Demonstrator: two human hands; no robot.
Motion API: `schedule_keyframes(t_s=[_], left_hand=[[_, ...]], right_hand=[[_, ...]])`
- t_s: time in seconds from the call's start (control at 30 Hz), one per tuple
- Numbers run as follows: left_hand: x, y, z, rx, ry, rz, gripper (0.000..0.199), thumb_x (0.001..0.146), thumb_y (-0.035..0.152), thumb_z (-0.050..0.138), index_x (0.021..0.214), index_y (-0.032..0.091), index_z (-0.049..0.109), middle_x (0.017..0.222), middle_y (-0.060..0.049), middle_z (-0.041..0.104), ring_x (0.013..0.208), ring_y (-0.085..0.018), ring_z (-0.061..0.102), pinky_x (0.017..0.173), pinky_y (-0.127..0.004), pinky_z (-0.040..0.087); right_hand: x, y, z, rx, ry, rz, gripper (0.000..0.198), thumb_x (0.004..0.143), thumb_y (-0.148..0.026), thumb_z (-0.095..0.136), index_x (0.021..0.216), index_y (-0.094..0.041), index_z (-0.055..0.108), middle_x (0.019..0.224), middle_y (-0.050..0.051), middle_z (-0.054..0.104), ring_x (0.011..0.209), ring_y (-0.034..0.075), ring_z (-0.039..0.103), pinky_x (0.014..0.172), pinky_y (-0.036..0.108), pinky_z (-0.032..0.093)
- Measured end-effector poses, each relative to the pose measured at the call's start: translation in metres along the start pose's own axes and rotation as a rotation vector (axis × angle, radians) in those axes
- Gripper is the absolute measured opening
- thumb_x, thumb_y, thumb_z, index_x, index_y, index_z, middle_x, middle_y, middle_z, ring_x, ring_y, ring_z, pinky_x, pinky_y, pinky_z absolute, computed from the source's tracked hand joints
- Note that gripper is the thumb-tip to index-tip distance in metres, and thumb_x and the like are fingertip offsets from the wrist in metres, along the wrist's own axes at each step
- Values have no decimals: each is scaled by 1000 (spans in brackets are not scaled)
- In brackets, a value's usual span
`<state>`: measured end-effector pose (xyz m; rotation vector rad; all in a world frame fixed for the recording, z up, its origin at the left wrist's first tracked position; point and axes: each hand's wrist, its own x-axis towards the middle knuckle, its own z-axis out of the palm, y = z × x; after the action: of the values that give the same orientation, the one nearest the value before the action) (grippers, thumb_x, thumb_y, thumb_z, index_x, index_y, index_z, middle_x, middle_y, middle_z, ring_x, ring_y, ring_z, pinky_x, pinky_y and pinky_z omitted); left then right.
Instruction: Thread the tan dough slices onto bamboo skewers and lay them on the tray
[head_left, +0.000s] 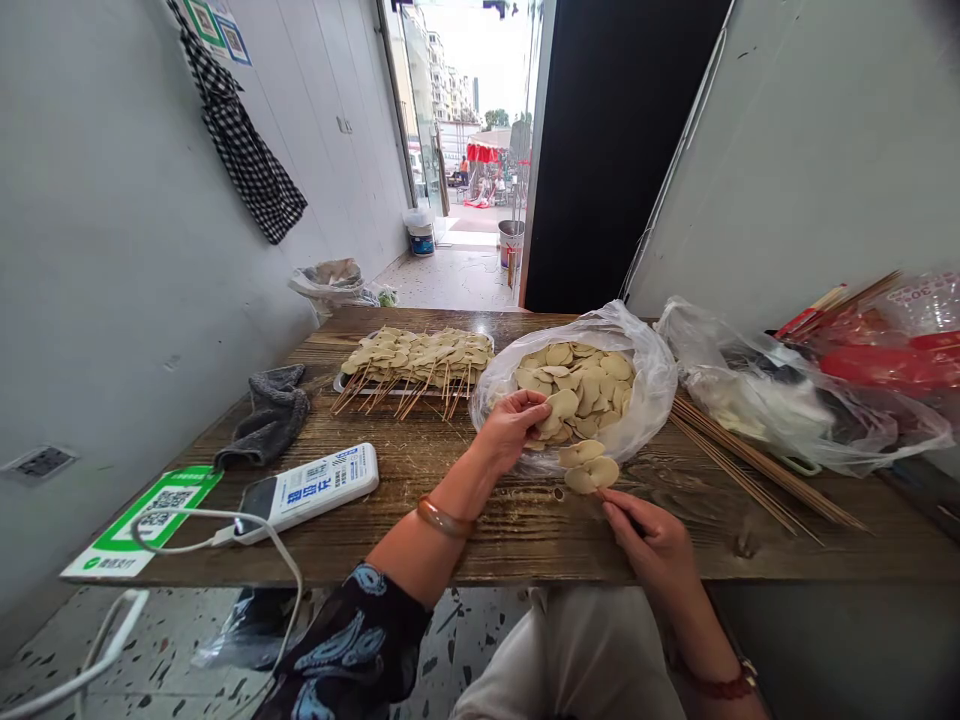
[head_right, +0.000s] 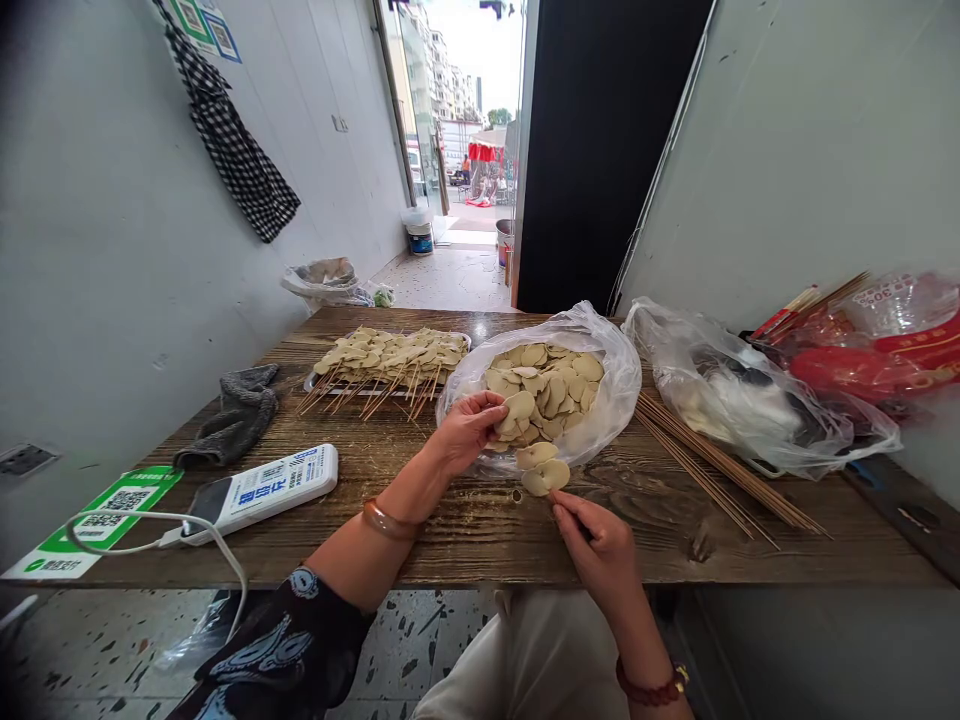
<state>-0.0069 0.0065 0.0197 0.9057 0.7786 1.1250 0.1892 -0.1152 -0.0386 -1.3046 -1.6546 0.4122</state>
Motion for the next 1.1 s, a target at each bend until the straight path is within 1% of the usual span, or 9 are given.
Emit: schedule_keyframes(t_s=[0.1, 0.2, 0.4, 0.57, 0.73, 0.93, 1.1], left_hand=[[-1, -1, 1, 26, -26, -13, 36, 54, 35, 83, 74, 14, 61, 56, 4, 53, 45, -4, 43, 42, -18, 28], [0, -3, 1, 82, -36, 17, 37, 55, 36, 83, 75, 13, 61, 57, 4, 53, 46, -4, 42, 42, -19, 28], [1, -5, 1, 161, -14, 116, 34, 59, 37, 80, 76, 13, 62, 61, 4, 53, 49, -4, 41, 44, -18, 28], [0, -1, 1, 201, -1, 125, 35, 60, 38, 79, 76, 13, 61, 61, 4, 54, 51, -5, 44, 46, -18, 31], [1, 1, 2, 232, 12, 171, 35, 59, 38, 79, 76, 13, 61, 62, 3, 56, 51, -5, 43, 48, -19, 29], [2, 2, 4, 349, 52, 224, 28, 62, 32, 76, 74, 13, 59, 61, 3, 56, 54, -6, 46, 52, -19, 33], [3, 2, 4, 499, 59, 251, 20, 65, 27, 72, 71, 14, 58, 59, 3, 56, 53, -6, 45, 51, -20, 31]], right_hand=[[0, 0, 0, 3, -6, 2, 21, 86, -31, 58, 95, -26, 77, 95, 4, 77, 85, 23, 73, 77, 35, 60], [0, 0, 0, 8, -2, 6, 21, 86, -31, 58, 94, -25, 77, 93, 5, 77, 84, 23, 74, 76, 35, 61], [2, -2, 1, 15, -6, 42, 23, 87, -32, 57, 95, -24, 77, 96, 5, 77, 86, 23, 73, 76, 34, 60], [2, -3, 1, 34, -34, 49, 25, 88, -32, 55, 99, -24, 76, 99, 6, 76, 90, 23, 73, 79, 34, 59], [3, 0, 3, 60, -6, 28, 24, 87, -30, 56, 97, -23, 77, 97, 6, 77, 88, 23, 73, 80, 34, 59], [4, 0, 5, 54, 3, 20, 24, 87, -30, 56, 96, -22, 76, 94, 7, 77, 84, 23, 73, 77, 34, 59], [6, -3, 4, 58, -1, 10, 24, 88, -28, 54, 97, -23, 76, 95, 7, 77, 86, 24, 73, 77, 34, 58]])
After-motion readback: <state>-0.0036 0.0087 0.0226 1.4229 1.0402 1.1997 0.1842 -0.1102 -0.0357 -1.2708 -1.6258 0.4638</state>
